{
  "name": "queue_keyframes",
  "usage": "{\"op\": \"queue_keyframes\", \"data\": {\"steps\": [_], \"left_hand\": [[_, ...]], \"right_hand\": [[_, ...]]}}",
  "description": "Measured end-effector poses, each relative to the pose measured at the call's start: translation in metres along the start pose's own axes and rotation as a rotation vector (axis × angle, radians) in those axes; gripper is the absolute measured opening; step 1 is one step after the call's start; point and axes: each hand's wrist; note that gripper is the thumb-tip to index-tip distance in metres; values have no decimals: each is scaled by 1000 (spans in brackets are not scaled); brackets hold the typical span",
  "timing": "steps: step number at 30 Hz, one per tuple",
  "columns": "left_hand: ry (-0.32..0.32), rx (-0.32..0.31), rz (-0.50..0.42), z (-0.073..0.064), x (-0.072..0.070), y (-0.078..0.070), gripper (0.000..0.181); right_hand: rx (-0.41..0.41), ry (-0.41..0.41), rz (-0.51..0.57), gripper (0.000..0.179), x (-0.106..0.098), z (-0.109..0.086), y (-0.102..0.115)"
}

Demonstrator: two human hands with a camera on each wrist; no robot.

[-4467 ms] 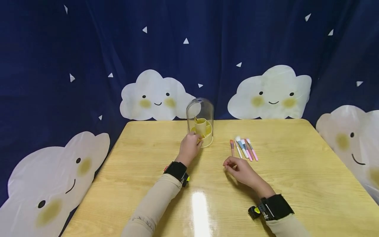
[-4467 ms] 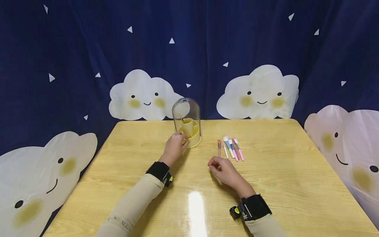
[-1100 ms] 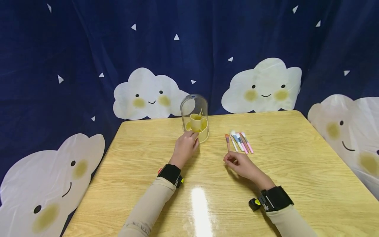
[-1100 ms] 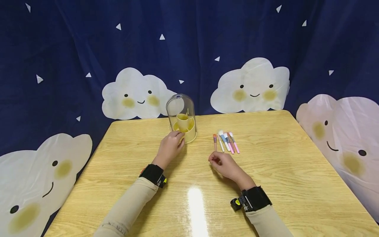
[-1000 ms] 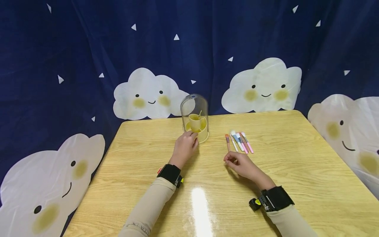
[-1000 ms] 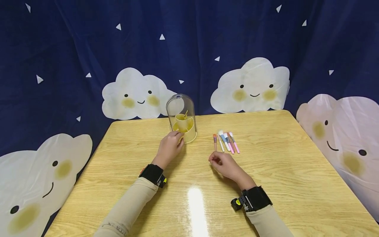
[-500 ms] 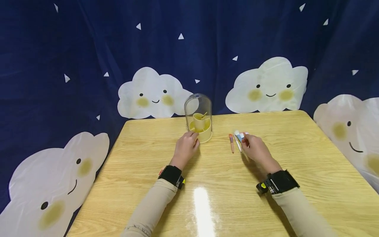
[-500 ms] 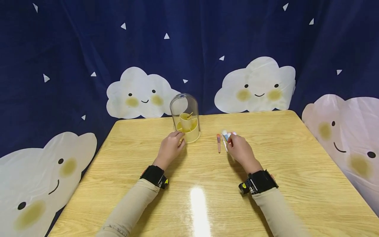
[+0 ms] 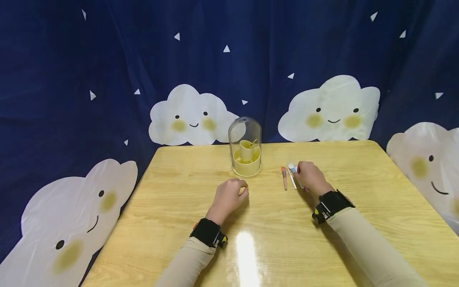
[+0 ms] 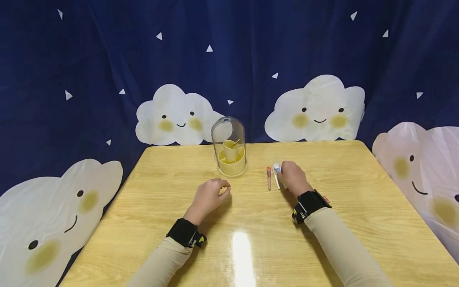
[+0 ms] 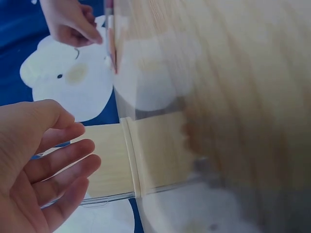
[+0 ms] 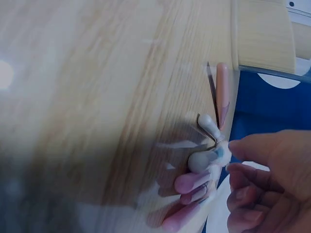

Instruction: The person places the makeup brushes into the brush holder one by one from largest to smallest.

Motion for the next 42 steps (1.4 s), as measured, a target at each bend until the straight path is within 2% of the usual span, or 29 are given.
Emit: {"op": "queue_keyframes", "data": {"steps": [9, 13, 20, 23, 25, 30, 32, 34, 37, 42], "left_hand": [[19, -20, -51, -2, 3, -2, 12], [23, -12, -81, 0, 6, -5, 12], [35, -40, -96, -4, 11, -6, 12], [40, -49, -102, -7, 10, -6, 12], [49, -55, -103, -8, 10, -6, 13], [60, -47, -104, -10, 8, -9, 13], [54, -39, -105, -10, 6, -10, 13], [48, -28, -105, -9, 5, -12, 12], [43, -8, -107, -7, 4, -13, 12], [46, -12, -105, -4, 2, -13, 13]], "right_hand": [[49, 76, -87, 26, -3, 17, 4], [65, 86, -84, 22, -3, 19, 6], [36, 59, -29, 20, -3, 18, 8], [-2, 18, 40, 19, -4, 16, 8], [-54, -37, 83, 18, -5, 14, 10], [-247, -207, 154, 17, -9, 13, 23], [-315, -242, 207, 21, -11, 16, 30], [-360, -244, 283, 25, -15, 20, 39], [-386, -238, 370, 26, -21, 25, 55], [-404, -259, 397, 24, -25, 42, 79]]}}
Point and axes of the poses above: each hand's wrist, its own z-axis towards the middle knuckle, its own x-axis out of the palm, y = z × x, and after that the axes turned 6 degrees about y, right-handed
